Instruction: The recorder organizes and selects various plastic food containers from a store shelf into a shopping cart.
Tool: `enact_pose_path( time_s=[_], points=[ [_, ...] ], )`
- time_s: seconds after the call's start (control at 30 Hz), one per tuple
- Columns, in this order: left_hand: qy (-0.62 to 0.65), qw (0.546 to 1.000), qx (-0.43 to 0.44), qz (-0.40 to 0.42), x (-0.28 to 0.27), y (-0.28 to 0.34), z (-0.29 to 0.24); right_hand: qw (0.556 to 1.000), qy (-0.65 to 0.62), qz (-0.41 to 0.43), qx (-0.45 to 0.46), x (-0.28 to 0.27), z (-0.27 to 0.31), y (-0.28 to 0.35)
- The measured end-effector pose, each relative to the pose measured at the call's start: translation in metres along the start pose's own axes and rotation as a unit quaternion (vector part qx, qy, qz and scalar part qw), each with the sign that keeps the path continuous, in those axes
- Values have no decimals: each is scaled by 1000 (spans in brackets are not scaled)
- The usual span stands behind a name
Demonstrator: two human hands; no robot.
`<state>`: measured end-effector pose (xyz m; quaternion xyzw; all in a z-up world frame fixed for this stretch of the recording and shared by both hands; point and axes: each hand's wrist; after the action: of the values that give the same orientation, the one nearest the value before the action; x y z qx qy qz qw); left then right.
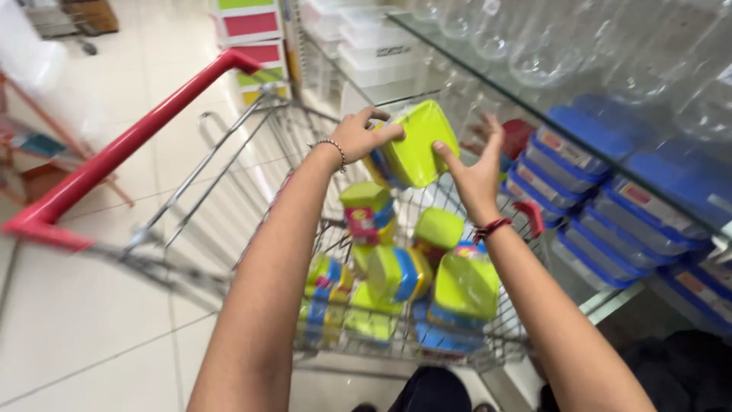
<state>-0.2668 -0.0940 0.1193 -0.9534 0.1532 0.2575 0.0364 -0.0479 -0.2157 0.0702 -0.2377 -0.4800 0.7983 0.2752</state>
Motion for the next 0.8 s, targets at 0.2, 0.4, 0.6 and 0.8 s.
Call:
enact_pose_path(
  time_s=[0.2,0.4,0.6,0.8],
  points=[
    [-219,964,-72,130,-27,60,80,906,-160,292,261,25,63,66],
    [-352,899,-187,180,15,34,175,836,-143,461,260,35,59,104],
    [-349,936,36,-12,7,97,38,931,-52,298,204,-13,4,72],
    [-289,907,287,-112,126,-47,52,953,230,196,3,-83,-46,23]
  ],
)
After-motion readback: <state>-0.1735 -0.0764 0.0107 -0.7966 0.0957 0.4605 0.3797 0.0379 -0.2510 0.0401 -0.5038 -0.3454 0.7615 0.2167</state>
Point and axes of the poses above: each hand's wrist, its own y-axis away from the middle knuckle, its own x-axis out of the palm, z = x × y, and after that the axes turned 14 degrees about -x, right-handed
